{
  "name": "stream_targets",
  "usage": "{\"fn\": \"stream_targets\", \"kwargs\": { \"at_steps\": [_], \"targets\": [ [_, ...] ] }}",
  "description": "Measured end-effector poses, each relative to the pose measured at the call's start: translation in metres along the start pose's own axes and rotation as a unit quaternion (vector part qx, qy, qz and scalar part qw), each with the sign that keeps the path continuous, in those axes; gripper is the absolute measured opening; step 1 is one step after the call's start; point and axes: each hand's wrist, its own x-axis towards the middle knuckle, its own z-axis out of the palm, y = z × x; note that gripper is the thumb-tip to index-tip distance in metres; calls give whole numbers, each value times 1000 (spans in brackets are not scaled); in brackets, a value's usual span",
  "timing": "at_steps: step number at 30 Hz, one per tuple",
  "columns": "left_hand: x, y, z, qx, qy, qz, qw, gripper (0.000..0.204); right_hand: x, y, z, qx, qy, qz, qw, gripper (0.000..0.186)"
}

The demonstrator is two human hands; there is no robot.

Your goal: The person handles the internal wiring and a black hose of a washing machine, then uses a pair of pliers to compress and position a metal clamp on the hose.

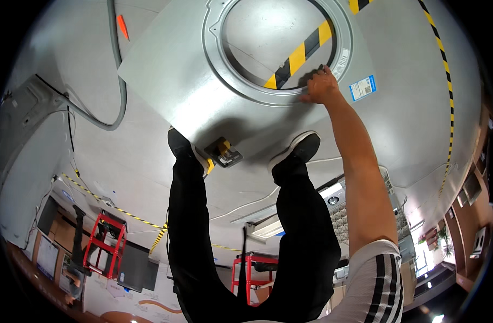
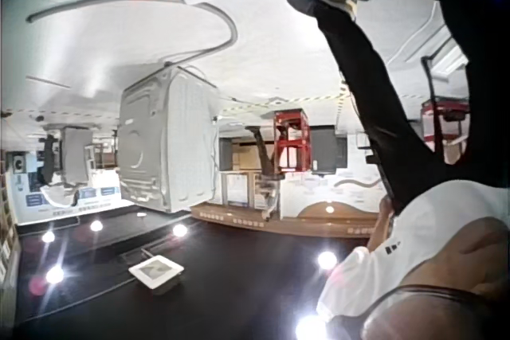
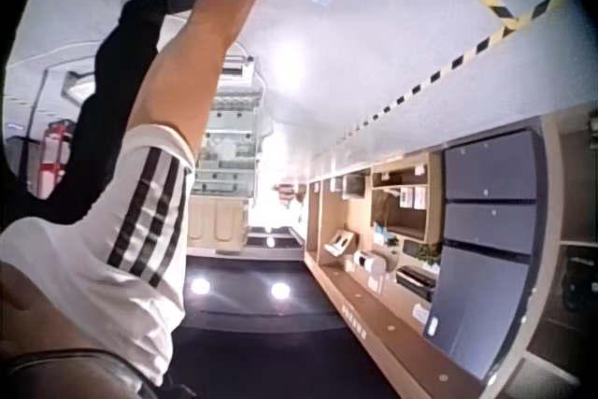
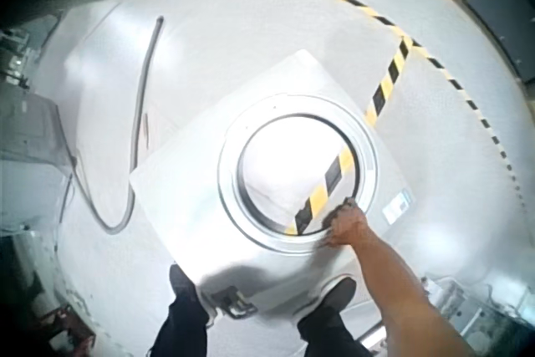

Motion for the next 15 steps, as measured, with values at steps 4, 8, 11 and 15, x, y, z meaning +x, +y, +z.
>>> {"fn": "stream_targets", "kwargs": {
  "at_steps": [4, 8, 11, 15],
  "targets": [
    [-1, 51, -17, -274, -33, -169, 946, 36, 13, -2, 0, 27, -12, -45, 999, 68],
    [-17, 87, -56, -246, 44, -33, 968, 45, -24, 10, -6, 56, 54, -76, 994, 72],
    [-7, 74, -39, -211, 48, -61, 974, 38, -69, -3, -39, 42, 57, -90, 993, 77],
    [-1, 77, -65, -90, 81, -29, 992, 35, -132, -4, -83, 101, 56, -117, 986, 83]
  ]
}}
